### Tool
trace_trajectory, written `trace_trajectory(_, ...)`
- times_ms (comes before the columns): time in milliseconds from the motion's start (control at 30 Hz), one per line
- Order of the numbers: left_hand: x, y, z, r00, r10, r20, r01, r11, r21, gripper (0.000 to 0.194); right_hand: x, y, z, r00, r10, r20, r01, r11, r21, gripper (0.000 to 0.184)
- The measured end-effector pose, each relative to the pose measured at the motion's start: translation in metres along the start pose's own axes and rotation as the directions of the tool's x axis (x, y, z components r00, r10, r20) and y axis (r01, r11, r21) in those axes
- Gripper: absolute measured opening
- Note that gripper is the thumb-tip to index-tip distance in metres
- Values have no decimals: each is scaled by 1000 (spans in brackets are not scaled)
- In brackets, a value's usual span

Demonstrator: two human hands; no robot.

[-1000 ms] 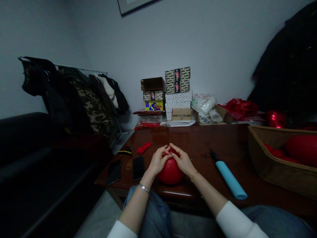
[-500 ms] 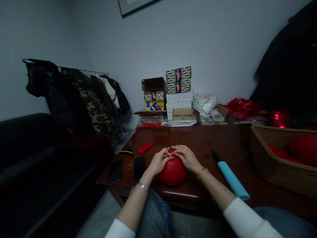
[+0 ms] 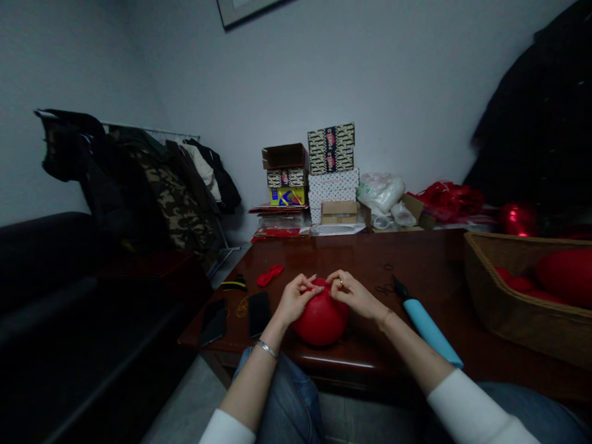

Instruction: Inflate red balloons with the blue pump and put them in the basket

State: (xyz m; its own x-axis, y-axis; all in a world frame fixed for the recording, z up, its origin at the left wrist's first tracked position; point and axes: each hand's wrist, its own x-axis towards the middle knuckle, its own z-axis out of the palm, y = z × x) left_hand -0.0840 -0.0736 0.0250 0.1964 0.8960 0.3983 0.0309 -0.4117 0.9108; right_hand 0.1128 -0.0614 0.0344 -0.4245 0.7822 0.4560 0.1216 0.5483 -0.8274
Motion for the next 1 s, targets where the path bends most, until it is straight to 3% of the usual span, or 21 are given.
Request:
trace_trajectory(200,2,-3,0,997,1,-72,-2,1000,-19,19,-2,14,19,978,148,-146,-89,932,351,33)
trace_trajectory(467,2,-8,7,972,8,-233,-13,1000,-21,22,-1,14,34,921,215,-324,5,827,563,26)
trace_trajectory(600,-1,-11,16,959,51,-280,-17,992,122,19,5,9,43,882,195,-429,40,876,480,27)
trace_trajectory(700,-5,-7,23,955,95,-279,-27,970,241,16,11,7,52,796,83,-599,17,987,161,34)
trace_trajectory(767,-8,-3,25,959,120,-257,-41,955,293,13,14,7,56,744,20,-667,-21,1000,7,36)
trace_trajectory(833,-11,0,25,961,131,-243,-49,947,317,12,16,8,59,741,27,-671,-37,999,-1,37)
trace_trajectory(1000,-14,3,23,959,104,-262,-22,954,299,13,12,8,58,789,39,-614,-45,999,5,35)
